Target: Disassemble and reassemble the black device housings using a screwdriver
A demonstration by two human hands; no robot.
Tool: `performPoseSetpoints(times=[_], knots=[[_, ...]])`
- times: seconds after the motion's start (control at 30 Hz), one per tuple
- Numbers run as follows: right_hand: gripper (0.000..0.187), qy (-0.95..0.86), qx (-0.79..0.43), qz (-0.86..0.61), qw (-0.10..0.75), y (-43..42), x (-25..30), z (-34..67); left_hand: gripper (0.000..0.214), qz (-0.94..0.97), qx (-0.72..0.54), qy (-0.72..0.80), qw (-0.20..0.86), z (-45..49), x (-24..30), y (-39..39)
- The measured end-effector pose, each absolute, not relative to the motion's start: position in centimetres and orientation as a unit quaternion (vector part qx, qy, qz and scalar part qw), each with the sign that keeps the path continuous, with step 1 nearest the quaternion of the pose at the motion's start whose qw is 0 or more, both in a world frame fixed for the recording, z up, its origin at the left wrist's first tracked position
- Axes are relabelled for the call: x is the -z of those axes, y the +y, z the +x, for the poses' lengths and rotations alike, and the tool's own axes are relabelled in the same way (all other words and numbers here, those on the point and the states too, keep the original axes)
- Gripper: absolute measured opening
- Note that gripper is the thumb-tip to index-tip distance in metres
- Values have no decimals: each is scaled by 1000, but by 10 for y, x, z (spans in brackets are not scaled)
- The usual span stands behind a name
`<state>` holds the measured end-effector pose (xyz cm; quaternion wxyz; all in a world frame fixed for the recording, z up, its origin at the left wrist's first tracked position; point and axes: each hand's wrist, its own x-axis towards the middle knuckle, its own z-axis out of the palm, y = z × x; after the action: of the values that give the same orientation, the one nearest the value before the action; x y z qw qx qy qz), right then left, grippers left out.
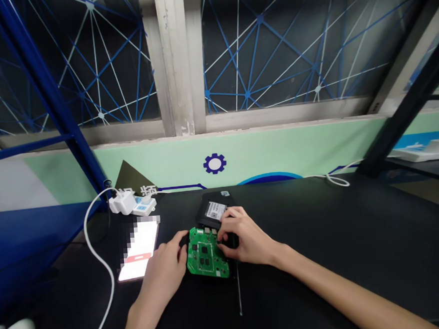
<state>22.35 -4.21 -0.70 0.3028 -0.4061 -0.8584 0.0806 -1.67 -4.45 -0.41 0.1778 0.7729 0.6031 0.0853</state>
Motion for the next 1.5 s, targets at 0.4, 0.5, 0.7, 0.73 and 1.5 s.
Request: performPoseSetpoints(times=[0.4, 0.5, 0.7, 0.73, 1.5], knots=[[10, -862, -57, -411, 291, -43, 7, 220, 43, 758, -104, 616, 190, -16, 3, -45], [10, -862, -54, -411, 291, -44, 8, 220, 42, 765, -95, 609, 185, -15, 3, -45], [11, -826, -29, -455, 331, -45, 8, 220, 43, 774, -89, 604, 165, -15, 5, -48], [16, -814, -19, -471, 341, -44, 9, 221, 43, 775, -89, 603, 167, -15, 5, -48], [66, -775, -6, -580, 250, -19, 19, 232, 44, 785, -78, 594, 158, -13, 9, -46]])
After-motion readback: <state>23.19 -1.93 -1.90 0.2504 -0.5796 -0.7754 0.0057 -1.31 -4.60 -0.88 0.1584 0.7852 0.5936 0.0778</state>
